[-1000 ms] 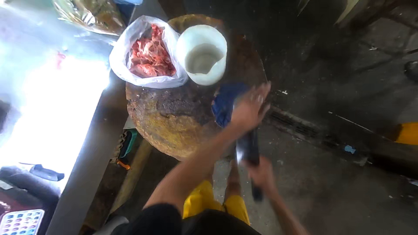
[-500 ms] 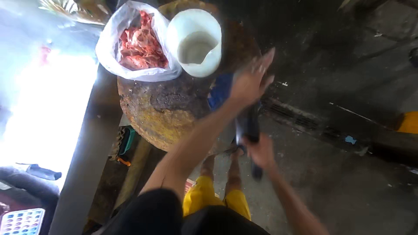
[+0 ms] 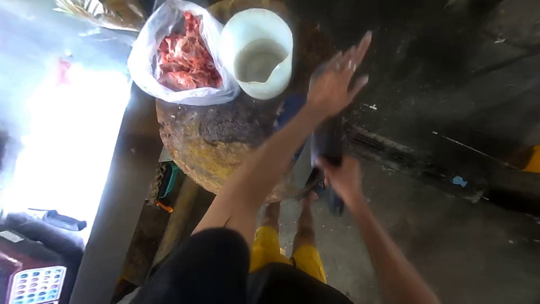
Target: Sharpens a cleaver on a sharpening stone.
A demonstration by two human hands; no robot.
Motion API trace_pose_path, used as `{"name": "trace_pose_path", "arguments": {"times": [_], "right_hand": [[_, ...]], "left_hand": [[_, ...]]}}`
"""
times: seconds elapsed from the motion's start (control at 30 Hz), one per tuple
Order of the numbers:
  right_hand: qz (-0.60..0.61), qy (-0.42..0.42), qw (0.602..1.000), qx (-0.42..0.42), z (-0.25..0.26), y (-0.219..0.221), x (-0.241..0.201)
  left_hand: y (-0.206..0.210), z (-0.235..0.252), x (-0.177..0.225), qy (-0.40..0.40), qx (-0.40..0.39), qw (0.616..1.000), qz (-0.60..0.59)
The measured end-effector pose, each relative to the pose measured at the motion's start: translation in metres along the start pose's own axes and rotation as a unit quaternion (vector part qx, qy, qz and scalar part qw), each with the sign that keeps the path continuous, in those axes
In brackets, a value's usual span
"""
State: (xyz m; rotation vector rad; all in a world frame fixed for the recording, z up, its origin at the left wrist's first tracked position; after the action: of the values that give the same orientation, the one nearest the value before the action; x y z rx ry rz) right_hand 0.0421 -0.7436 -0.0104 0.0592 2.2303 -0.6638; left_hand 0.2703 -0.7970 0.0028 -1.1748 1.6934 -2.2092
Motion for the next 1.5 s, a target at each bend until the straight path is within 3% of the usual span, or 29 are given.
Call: {"name": "trace_pose_path", "arguments": {"times": [0.1, 0.17, 0.23, 0.33, 0.4, 0.47, 0.53, 0.63, 0.7, 0.77, 0.9, 0.97, 1.03, 1.13, 1.2, 1.23, 1.3, 1.43, 1.5], "right_hand": [[0.000, 0.077, 0.995, -0.056, -0.120, 0.042, 0.058], [0.013, 0.082, 0.995, -0.056, -0.154, 0.050, 0.079], [-0.009, 0.074, 0.995, -0.062, -0.122, 0.027, 0.061], [-0.027, 0.030, 0.999, -0.021, -0.012, -0.024, 0.006], [-0.007, 0.001, 1.000, 0.019, 0.032, -0.039, -0.013], [-0.007, -0.016, 0.999, 0.037, 0.023, -0.032, -0.005], [-0.036, 0.030, 0.999, -0.007, -0.035, -0.004, 0.026], [-0.011, 0.106, 0.992, -0.071, -0.162, 0.038, 0.078], [-0.005, 0.103, 0.992, -0.076, -0.184, 0.042, 0.094], [-0.020, 0.089, 0.994, -0.059, -0.143, 0.018, 0.072], [-0.018, -0.008, 1.000, 0.020, 0.006, -0.037, 0.000], [-0.009, -0.040, 0.998, 0.054, 0.023, -0.039, -0.001], [-0.023, -0.009, 0.999, 0.038, -0.009, -0.021, 0.022], [-0.017, 0.079, 0.996, -0.045, -0.132, 0.020, 0.071], [-0.009, 0.073, 0.995, -0.063, -0.190, 0.035, 0.099], [-0.006, 0.064, 0.996, -0.062, -0.192, 0.035, 0.103], [-0.018, 0.067, 0.996, -0.058, -0.158, 0.014, 0.082], [0.002, 0.011, 1.000, 0.019, -0.036, -0.022, 0.033], [0.011, 0.011, 1.000, 0.010, -0.040, -0.015, 0.043]], "left_hand": [[-0.003, -0.154, 0.029, -0.044, -0.063, 0.996, -0.043], [0.003, -0.206, 0.038, -0.044, -0.072, 0.994, -0.066], [0.006, -0.174, 0.034, -0.034, -0.060, 0.996, -0.065], [0.011, -0.043, 0.020, 0.017, -0.012, 0.998, -0.053], [0.011, 0.027, 0.010, 0.038, -0.005, 0.999, -0.035], [0.010, 0.026, 0.012, 0.042, 0.009, 0.998, -0.039], [0.006, -0.042, 0.023, 0.027, 0.001, 0.999, -0.036], [0.010, -0.206, 0.046, -0.035, -0.094, 0.993, -0.063], [0.010, -0.237, 0.052, -0.044, -0.079, 0.992, -0.087], [0.011, -0.192, 0.049, -0.022, -0.082, 0.993, -0.082], [0.023, -0.003, 0.027, 0.047, -0.035, 0.998, -0.039], [0.020, 0.033, 0.021, 0.061, -0.013, 0.997, -0.042], [0.018, -0.003, 0.029, 0.052, -0.005, 0.998, -0.042], [0.016, -0.162, 0.051, -0.018, -0.059, 0.996, -0.065], [0.018, -0.244, 0.060, -0.057, -0.080, 0.991, -0.089], [0.016, -0.249, 0.061, -0.061, -0.078, 0.991, -0.092], [0.018, -0.209, 0.058, -0.041, -0.075, 0.993, -0.081], [0.029, -0.056, 0.043, 0.044, -0.025, 0.997, -0.060], [0.027, -0.055, 0.043, 0.059, -0.013, 0.996, -0.072]]}}
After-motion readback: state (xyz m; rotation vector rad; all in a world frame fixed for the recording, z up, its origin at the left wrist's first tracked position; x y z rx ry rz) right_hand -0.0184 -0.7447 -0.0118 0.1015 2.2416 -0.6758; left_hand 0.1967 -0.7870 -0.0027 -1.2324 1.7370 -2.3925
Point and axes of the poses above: each hand's wrist, its own z-axis towards the middle knuckle, its own y-axis out of the palm, x = y × z, the point moved 5 cm from there along z, towards the middle knuckle, and after that the axes turned 8 degrees about -y, right-handed, at the moved point
